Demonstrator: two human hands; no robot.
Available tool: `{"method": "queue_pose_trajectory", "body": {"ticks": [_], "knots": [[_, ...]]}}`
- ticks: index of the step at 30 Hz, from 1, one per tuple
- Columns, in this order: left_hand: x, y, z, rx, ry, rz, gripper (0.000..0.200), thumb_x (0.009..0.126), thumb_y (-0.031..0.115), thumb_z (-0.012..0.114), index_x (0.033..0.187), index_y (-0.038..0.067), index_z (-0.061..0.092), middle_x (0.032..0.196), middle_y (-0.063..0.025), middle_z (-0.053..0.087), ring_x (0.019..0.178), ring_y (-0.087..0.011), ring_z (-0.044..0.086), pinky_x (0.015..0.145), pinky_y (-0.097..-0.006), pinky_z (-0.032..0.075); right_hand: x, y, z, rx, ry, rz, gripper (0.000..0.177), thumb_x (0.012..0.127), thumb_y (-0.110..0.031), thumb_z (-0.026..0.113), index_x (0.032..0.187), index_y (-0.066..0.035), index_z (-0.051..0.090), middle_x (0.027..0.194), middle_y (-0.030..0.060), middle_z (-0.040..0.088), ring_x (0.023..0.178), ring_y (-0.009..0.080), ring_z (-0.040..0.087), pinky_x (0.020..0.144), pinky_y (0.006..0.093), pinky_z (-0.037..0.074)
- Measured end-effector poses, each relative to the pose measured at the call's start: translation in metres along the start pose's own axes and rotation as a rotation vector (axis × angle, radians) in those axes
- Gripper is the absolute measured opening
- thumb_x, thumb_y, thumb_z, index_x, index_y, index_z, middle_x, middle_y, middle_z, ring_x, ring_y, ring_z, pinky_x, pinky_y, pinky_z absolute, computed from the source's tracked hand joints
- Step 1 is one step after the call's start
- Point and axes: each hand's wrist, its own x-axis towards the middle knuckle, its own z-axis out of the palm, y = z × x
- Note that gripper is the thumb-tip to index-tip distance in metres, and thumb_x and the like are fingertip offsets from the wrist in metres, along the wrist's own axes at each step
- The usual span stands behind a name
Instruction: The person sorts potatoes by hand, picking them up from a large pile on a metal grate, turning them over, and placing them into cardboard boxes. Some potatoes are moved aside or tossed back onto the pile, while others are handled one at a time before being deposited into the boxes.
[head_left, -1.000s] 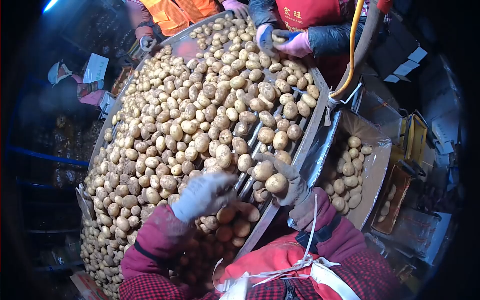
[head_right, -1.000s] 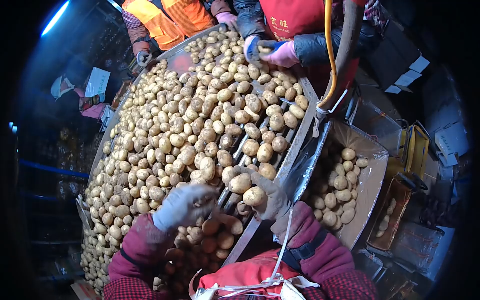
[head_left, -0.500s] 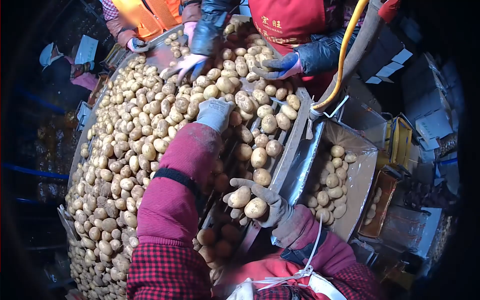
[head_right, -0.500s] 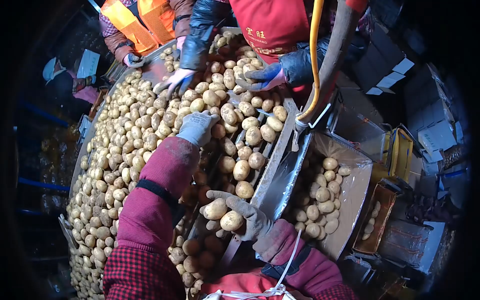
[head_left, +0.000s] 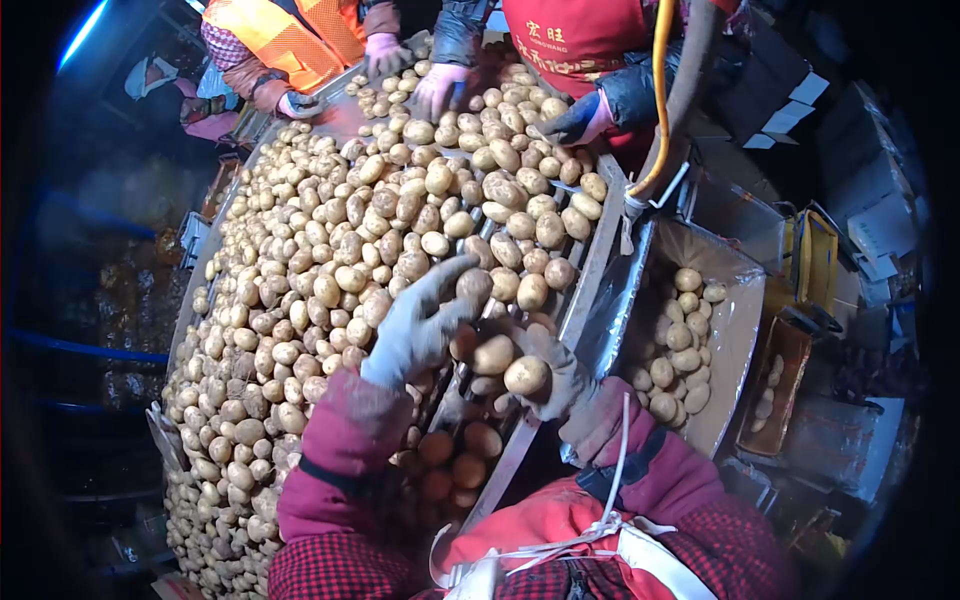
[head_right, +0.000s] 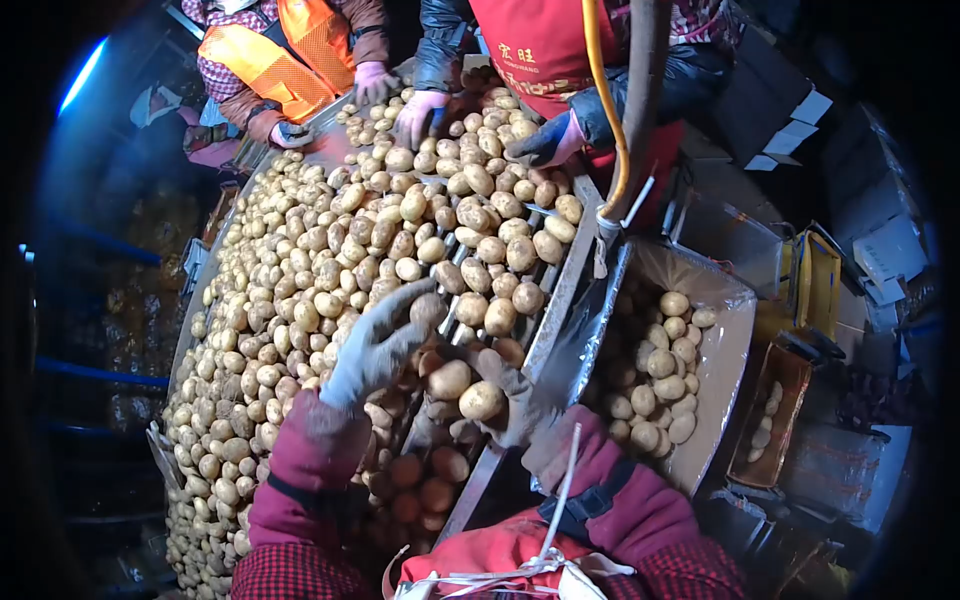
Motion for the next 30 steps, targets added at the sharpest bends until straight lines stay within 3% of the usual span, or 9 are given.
{"method": "queue_pose_trajectory", "body": {"ticks": [3,9,16,18,19,20,22,23,30], "knots": [[-0.036,0.002,0.024,0.495,-0.018,0.293,0.061,0.097,0.023,0.072,0.15,0.001,0.052,0.137,-0.0146,0.064,0.125,-0.0295,0.061,0.109,-0.0415,0.046,0.002,0.01,-0.003,0.146,0.07,0.017,0.08,0.099,-0.066,0.056,0.153,-0.009,0.046,0.14,0.0114,0.062,0.128,0.0299,0.063,0.103,0.0468,0.056],[-0.068,0.021,0.078,0.88,0.021,0.569,0.071,0.092,0.038,0.071,0.152,0.007,0.05,0.147,-0.0219,0.053,0.134,-0.0451,0.049,0.113,-0.0552,0.039,-0.044,0.002,0.031,0.127,0.073,-0.08,0.056,0.101,-0.046,0.066,0.139,-0.006,0.06,0.125,0.0113,0.069,0.11,0.0244,0.068,0.093,0.0399,0.058],[-0.077,0.026,0.159,0.683,-0.283,0.773,0.078,0.092,0.04,0.072,0.155,0.003,0.044,0.153,-0.0259,0.047,0.138,-0.0451,0.047,0.115,-0.0549,0.037,-0.169,-0.009,-0.012,0.054,0.159,-0.27,0.053,0.098,-0.033,0.069,0.139,-0.003,0.057,0.123,0.0158,0.069,0.116,0.0279,0.066,0.105,0.0409,0.054],[-0.076,0.016,0.173,0.587,-0.32,0.807,0.076,0.093,0.04,0.072,0.154,0.004,0.046,0.153,-0.0263,0.048,0.136,-0.0454,0.049,0.114,-0.0531,0.038,-0.222,-0.015,-0.025,0.064,0.355,-0.199,0.048,0.093,-0.018,0.07,0.137,-0.003,0.057,0.12,0.0188,0.068,0.11,0.0301,0.07,0.094,0.0418,0.06],[-0.076,0.017,0.17,0.591,-0.361,0.778,0.073,0.093,0.038,0.071,0.153,0.004,0.047,0.15,-0.0258,0.05,0.132,-0.0443,0.052,0.112,-0.0519,0.04,-0.257,-0.022,-0.035,-0.426,0.349,-0.29,0.036,0.091,-0.014,0.069,0.125,-0.002,0.064,0.12,0.0196,0.068,0.101,0.0305,0.072,0.081,0.0396,0.064],[-0.074,0.009,0.168,0.615,-0.386,0.757,0.071,0.093,0.036,0.071,0.152,0.004,0.049,0.148,-0.0251,0.052,0.13,-0.0433,0.053,0.111,-0.051,0.041,-0.291,-0.024,-0.042,-0.039,0.534,-0.154,0.029,0.091,-0.017,0.07,0.115,0.0,0.071,0.117,0.019,0.07,0.092,0.0301,0.074,0.072,0.0343,0.064],[-0.079,-0.004,0.162,0.668,-0.38,0.718,0.065,0.093,0.032,0.071,0.149,0.005,0.053,0.142,-0.0221,0.058,0.126,-0.0403,0.058,0.109,-0.049,0.044,-0.362,0.002,-0.069,-0.776,0.662,-0.414,0.049,0.091,-0.034,0.072,0.128,-0.003,0.067,0.11,0.0183,0.071,0.086,0.0259,0.075,0.056,0.025,0.055],[-0.083,-0.008,0.16,0.662,-0.386,0.718,0.065,0.093,0.032,0.071,0.149,0.005,0.053,0.142,-0.0221,0.058,0.126,-0.0403,0.058,0.109,-0.049,0.044,-0.381,0.007,-0.05,-0.409,1.047,-0.366,0.073,0.084,-0.041,0.074,0.144,-0.003,0.054,0.114,0.017,0.072,0.086,0.0305,0.076,0.054,0.0304,0.059],[-0.1,-0.033,0.158,0.755,-0.484,0.634,0.058,0.088,0.03,0.073,0.139,0.007,0.06,0.132,-0.0167,0.065,0.122,-0.0364,0.061,0.106,-0.0485,0.045,-0.48,0.077,-0.126,-0.138,1.534,-0.104,0.058,0.093,-0.043,0.076,0.142,-0.016,0.06,0.116,0.0074,0.072,0.1,0.0213,0.071,0.08,0.0383,0.055]]}}
